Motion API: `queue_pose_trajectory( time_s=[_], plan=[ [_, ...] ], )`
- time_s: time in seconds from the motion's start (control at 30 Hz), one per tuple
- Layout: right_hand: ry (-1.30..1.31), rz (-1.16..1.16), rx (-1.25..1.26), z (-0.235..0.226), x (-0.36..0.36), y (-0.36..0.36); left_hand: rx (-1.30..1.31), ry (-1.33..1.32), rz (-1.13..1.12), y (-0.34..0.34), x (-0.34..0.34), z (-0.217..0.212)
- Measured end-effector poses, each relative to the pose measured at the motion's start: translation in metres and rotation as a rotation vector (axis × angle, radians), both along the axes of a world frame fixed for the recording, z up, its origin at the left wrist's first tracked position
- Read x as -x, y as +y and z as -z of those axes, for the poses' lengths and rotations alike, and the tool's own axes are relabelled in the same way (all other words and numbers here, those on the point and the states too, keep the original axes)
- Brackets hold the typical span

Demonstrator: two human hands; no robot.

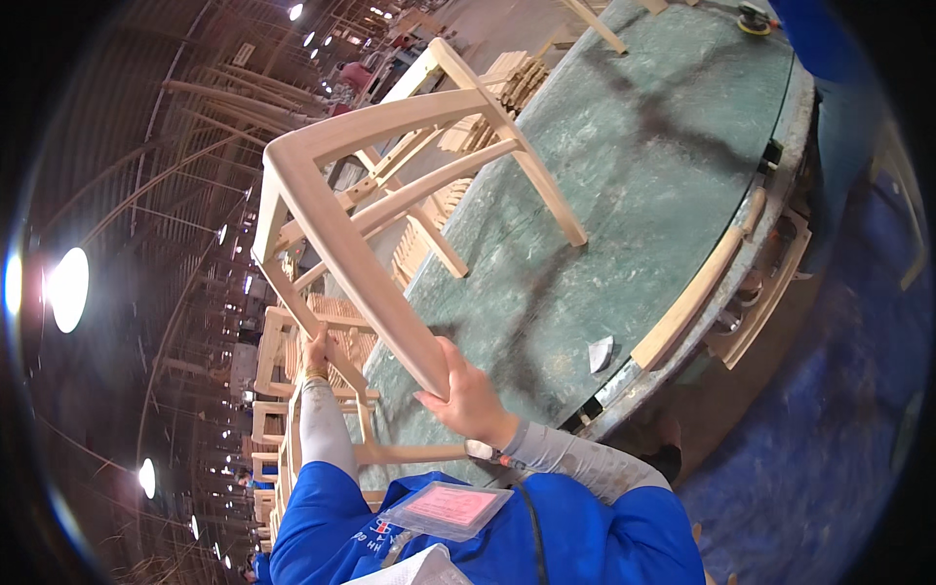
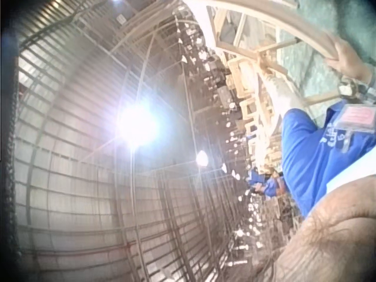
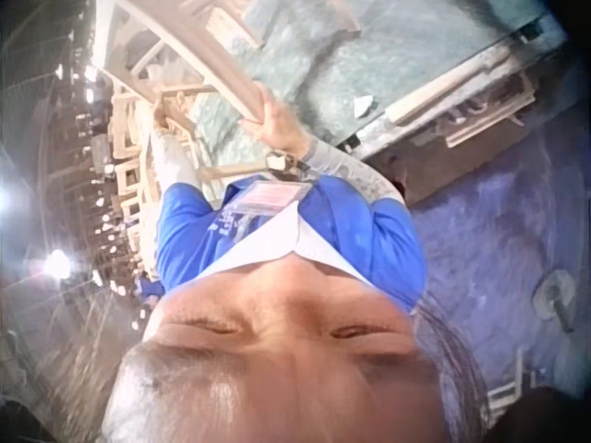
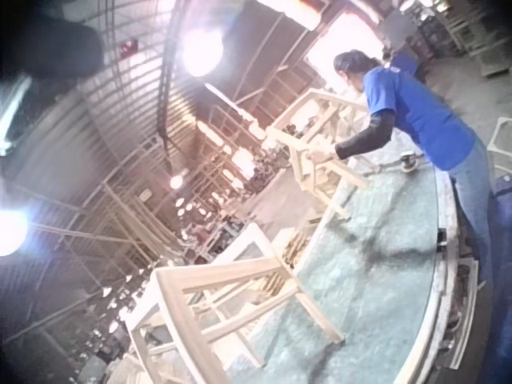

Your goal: The person sands wooden chair frames with a handheld orbital sander, then applies a filler paste to joints using a small spatula. They rotate the frames to access different sides and continue sanding and filling in a workshop setting.

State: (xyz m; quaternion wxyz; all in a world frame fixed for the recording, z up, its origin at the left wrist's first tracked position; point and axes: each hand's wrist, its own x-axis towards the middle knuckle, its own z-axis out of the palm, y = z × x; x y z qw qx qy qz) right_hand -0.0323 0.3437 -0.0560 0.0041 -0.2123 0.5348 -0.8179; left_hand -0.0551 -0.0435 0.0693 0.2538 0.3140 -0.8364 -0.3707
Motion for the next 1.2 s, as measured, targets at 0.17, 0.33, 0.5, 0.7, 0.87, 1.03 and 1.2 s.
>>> queue_pose_trajectory(
  time_s=[0.17, 0.33, 0.5, 0.7, 0.87, 1.03, 1.2],
  plan=[
    [-0.015, 0.027, -0.155, -0.009, -0.007, 0.009, -0.013, -0.013, -0.068, 0.0, -0.006, 0.004],
    [0.024, 0.217, -0.2, -0.011, -0.005, -0.001, -0.02, 0.102, -0.022, -0.001, -0.001, 0.008],
    [0.067, 0.252, -0.241, 0.021, -0.004, 0.015, -0.073, 0.239, 0.039, -0.014, -0.045, 0.049],
    [0.195, 0.418, -0.499, 0.11, 0.069, 0.071, -0.23, 0.398, -0.1, 0.037, -0.098, 0.153],
    [0.252, 0.719, -0.706, 0.152, 0.215, 0.102, -0.206, 0.597, -0.164, 0.137, -0.028, 0.185],
    [0.015, 0.525, -0.672, 0.143, 0.285, 0.083, -0.212, 0.477, -0.122, 0.178, -0.004, 0.209],
    [-0.066, 0.465, -0.724, 0.176, 0.344, 0.124, 0.03, 0.133, 0.111, 0.182, -0.015, 0.242]
  ],
)
